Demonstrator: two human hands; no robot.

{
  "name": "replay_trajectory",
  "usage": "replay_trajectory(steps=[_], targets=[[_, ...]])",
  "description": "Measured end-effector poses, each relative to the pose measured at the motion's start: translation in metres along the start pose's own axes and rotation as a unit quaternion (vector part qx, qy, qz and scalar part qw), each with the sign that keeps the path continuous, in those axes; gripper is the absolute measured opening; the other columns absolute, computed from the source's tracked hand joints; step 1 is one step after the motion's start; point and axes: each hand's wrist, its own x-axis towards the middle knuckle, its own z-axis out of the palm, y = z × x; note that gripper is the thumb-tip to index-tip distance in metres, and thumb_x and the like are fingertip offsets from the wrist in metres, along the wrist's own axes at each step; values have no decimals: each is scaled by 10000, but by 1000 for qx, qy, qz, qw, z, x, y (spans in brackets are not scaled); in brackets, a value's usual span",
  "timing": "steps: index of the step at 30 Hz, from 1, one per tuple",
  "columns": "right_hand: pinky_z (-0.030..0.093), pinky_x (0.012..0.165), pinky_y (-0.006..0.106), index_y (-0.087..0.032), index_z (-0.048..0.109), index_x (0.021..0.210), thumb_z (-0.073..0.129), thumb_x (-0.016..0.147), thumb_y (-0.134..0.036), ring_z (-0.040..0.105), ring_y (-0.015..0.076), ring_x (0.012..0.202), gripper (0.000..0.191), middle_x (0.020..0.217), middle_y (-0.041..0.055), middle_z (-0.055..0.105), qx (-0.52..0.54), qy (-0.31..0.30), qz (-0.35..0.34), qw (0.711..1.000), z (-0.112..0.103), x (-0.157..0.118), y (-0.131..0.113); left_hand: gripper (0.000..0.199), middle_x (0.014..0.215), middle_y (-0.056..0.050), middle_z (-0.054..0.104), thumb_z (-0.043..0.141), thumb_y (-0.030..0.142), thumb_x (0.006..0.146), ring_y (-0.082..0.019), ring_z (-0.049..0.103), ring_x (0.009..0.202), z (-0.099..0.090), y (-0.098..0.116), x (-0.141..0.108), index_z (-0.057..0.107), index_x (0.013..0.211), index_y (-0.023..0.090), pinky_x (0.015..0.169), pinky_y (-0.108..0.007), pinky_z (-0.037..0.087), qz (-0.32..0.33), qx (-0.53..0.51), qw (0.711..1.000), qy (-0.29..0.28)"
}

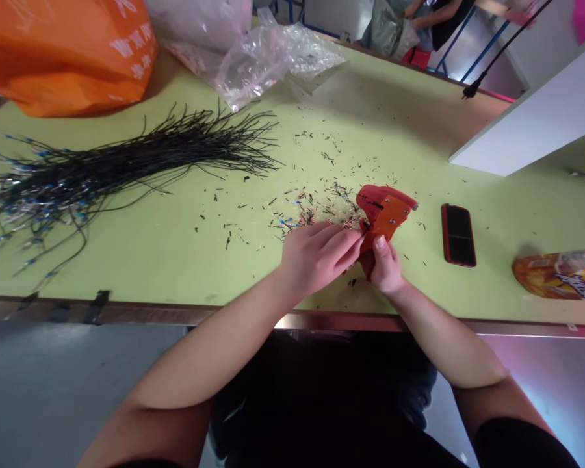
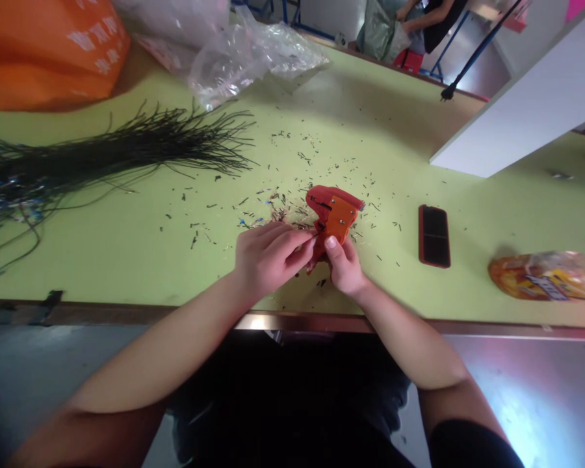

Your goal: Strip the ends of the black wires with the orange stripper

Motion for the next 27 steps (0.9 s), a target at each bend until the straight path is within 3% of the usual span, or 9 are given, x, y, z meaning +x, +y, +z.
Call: replay_trajectory(steps=[3, 8, 11, 15, 23, 27], targets=[[610, 520, 413, -279, 555, 897, 563, 895, -910, 717, 270, 673, 632, 656, 16, 592, -2, 52, -57, 997, 7, 0, -7, 101, 719, 47, 743, 653, 190, 1021, -103, 644, 586, 0, 0, -1, 637, 940, 249, 546, -263, 442, -3, 1, 1000, -6], [470, 406, 341, -281, 487, 746, 565, 906, -907, 477, 162, 419, 651, 510, -54, 431, -18, 34, -69, 997, 14, 0, -17, 105, 727, 46, 753, 649, 182, 1018, -107, 646, 584, 2, 0, -1, 632, 936, 246, 559, -266, 449, -5, -7, 1000, 3], [467, 413, 339, -278, 496, 720, 566, 930, -880, 474, 169, 439, 642, 511, -49, 414, -3, 26, -83, 996, 14, 1, -19, 84, 711, 45, 738, 653, 180, 1017, -108, 641, 584, 3, 0, -1, 635, 959, 237, 564, -260, 443, -7, -18, 1000, 10], [584, 534, 373, -257, 602, 815, 543, 944, -878, 608, 211, 576, 637, 606, -12, 506, 52, -41, -87, 994, 11, 6, -29, 47, 706, 38, 726, 663, 174, 1025, -93, 621, 579, 1, -5, 0, 660, 1002, 215, 557, -239, 417, -43, -57, 997, 20], [653, 655, 349, -196, 667, 989, 580, 901, -908, 702, 191, 654, 723, 754, 32, 693, 114, -183, 27, 976, 5, 6, -47, 234, 706, 15, 674, 593, 341, 1102, -107, 557, 600, -6, -26, 4, 747, 982, 212, 615, -258, 459, -157, -82, 984, 26], [649, 668, 336, -187, 682, 1008, 596, 904, -893, 713, 190, 673, 718, 778, 42, 709, 114, -208, 26, 971, 4, 4, -44, 277, 762, -9, 664, 543, 357, 1119, -148, 621, 725, -4, -33, 3, 770, 1036, 220, 691, -291, 506, -175, -61, 983, 4]])
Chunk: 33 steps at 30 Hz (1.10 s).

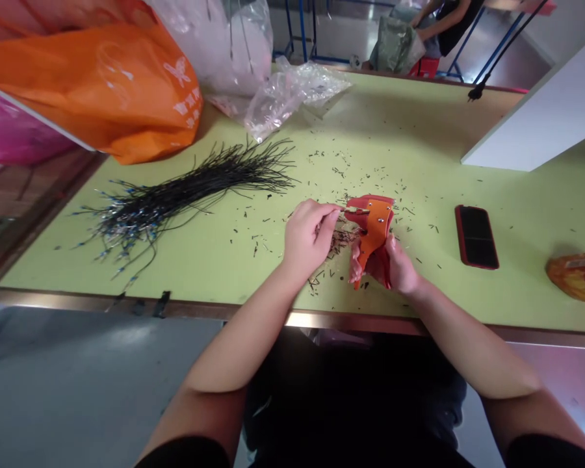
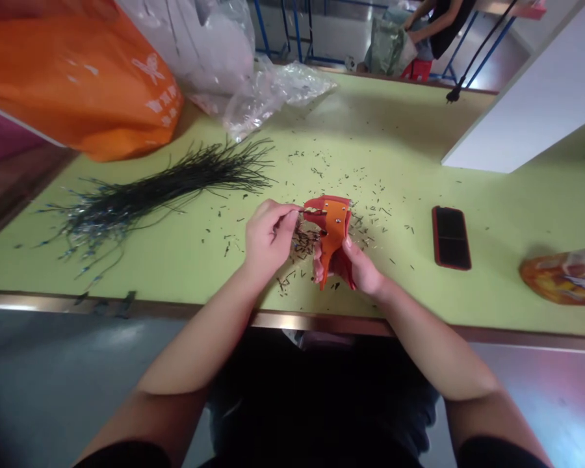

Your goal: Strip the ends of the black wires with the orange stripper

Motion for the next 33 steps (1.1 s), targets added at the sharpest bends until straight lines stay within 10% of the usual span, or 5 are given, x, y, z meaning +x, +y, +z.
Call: replay_trajectory(steps=[13, 33], targets=[[615, 639, 336, -202, 662, 1019, 573, 917, -892, 700, 200, 686, 702, 790, 39, 691, 2, 8, -11, 1000, -6, 0, 2, 190, 930, -46, 833, 606, 331, 1079, -136, 772, 743, 8, -9, -11, 727, 1146, 201, 723, -251, 611, -83, -63, 993, -49], [573, 639, 336, -212, 656, 1007, 577, 940, -865, 678, 211, 724, 660, 800, 41, 685, -60, -1, -14, 998, -11, -2, 11, 169, 902, -37, 826, 614, 220, 1039, -141, 745, 772, 3, -6, -5, 780, 1006, 205, 751, -281, 600, -3, 23, 1000, -17]])
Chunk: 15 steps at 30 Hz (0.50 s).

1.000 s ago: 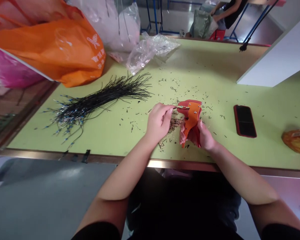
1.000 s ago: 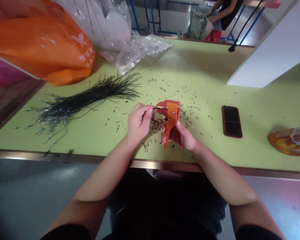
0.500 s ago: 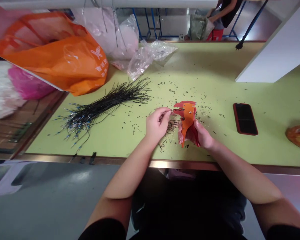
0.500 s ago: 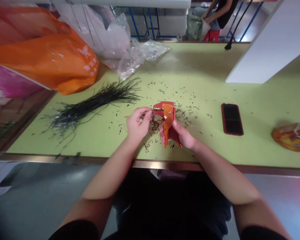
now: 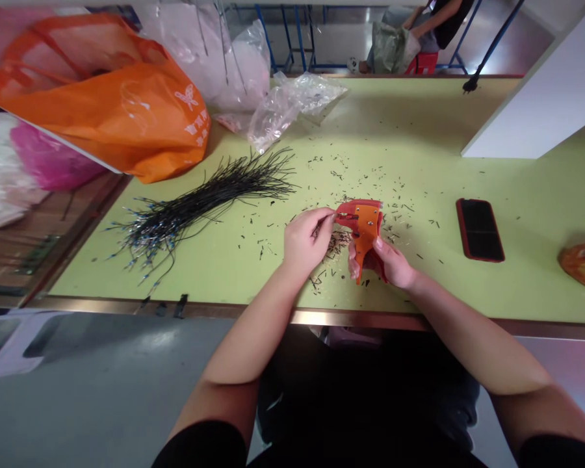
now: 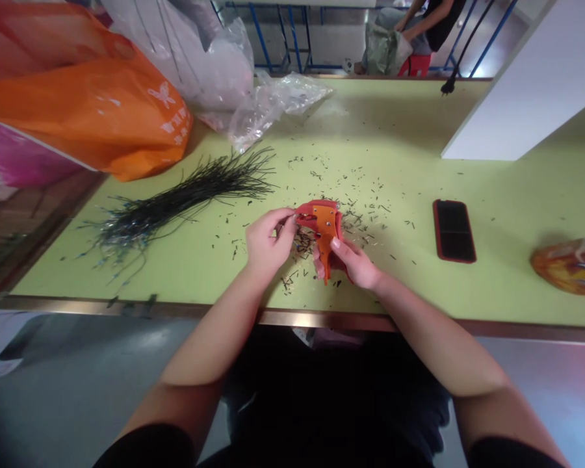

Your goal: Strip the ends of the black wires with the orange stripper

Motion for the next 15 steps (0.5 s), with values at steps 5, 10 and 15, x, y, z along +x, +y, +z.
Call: replay_trajectory(steps=[5, 10, 15], targets=[[554, 598, 333, -205, 651, 936, 574, 946, -859, 644, 192, 622, 659, 688, 3, 627, 3, 14, 11, 1000, 2, 1, 1, 169, 924, -34, 832, 617, 214, 1047, -147, 767, 818, 0, -2, -1, 782, 1013, 205, 794, -285, 619, 3, -8, 1000, 4], [562, 614, 335, -215, 631, 931, 605, 932, -854, 658, 198, 646, 640, 713, 8, 636, 13, 22, 20, 999, 4, 2, -3, 202, 918, -27, 837, 615, 283, 1067, -148, 778, 823, 0, -4, -2, 792, 1004, 209, 813, -283, 625, -15, -22, 1000, 9], [572, 635, 341, -214, 630, 953, 599, 941, -848, 677, 207, 680, 635, 754, 24, 655, 23, 19, 24, 999, 2, 3, -3, 194, 921, -30, 838, 636, 303, 1066, -151, 786, 838, 0, -3, -2, 793, 999, 212, 814, -285, 629, -18, -46, 999, 11]])
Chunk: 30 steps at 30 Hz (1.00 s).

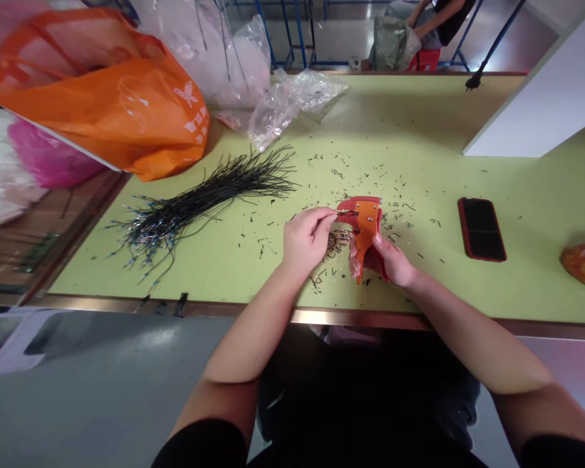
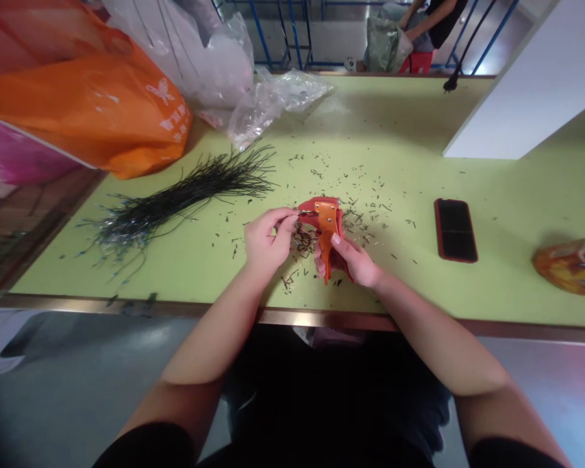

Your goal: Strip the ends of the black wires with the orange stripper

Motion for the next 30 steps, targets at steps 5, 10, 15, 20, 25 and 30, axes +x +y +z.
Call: replay_trajectory(steps=[5, 10, 15, 20, 25, 30], targets=[[562, 639, 337, -211, 637, 953, 613, 937, -844, 673, 210, 693, 634, 758, 28, 656, -7, 1, -8, 1000, -3, 1, 1, 177, 914, -26, 837, 640, 278, 1052, -150, 783, 828, 0, 0, 1, 797, 1003, 213, 812, -286, 632, -18, 5, 1000, -8], [573, 641, 340, -205, 655, 993, 604, 935, -851, 662, 203, 681, 651, 752, 25, 653, -8, 3, 0, 1000, -3, 0, -1, 177, 921, -20, 842, 634, 253, 1049, -146, 793, 840, 0, 0, 3, 799, 999, 210, 820, -275, 631, -24, 6, 1000, -15], [584, 644, 328, -196, 658, 986, 602, 947, -837, 675, 185, 672, 645, 760, 26, 668, 1, -13, -4, 1000, -4, 0, -1, 183, 916, -18, 842, 626, 220, 1044, -146, 798, 839, -1, -1, 3, 805, 1010, 215, 821, -277, 637, -29, 5, 999, -31], [584, 630, 318, -192, 664, 956, 621, 944, -828, 674, 179, 651, 637, 718, 11, 655, 6, -8, -3, 1000, -2, -1, -4, 182, 928, -17, 844, 627, 226, 1046, -147, 797, 835, -2, -3, 3, 806, 1014, 219, 820, -281, 634, -26, -4, 999, -35], [550, 547, 301, -199, 646, 870, 635, 913, -853, 610, 160, 544, 656, 621, -23, 587, -9, 14, 0, 1000, 0, -1, -3, 177, 932, -18, 849, 646, 267, 1039, -153, 800, 842, -3, -4, 3, 810, 993, 219, 833, -284, 633, -29, -6, 999, -34], [497, 471, 278, -204, 616, 791, 655, 896, -854, 505, 123, 448, 659, 547, -61, 509, -24, 48, -2, 999, 4, -1, -1, 184, 893, -11, 840, 647, 309, 1041, -134, 770, 758, -4, -2, 5, 794, 982, 216, 749, -257, 607, -30, -5, 999, -35]])
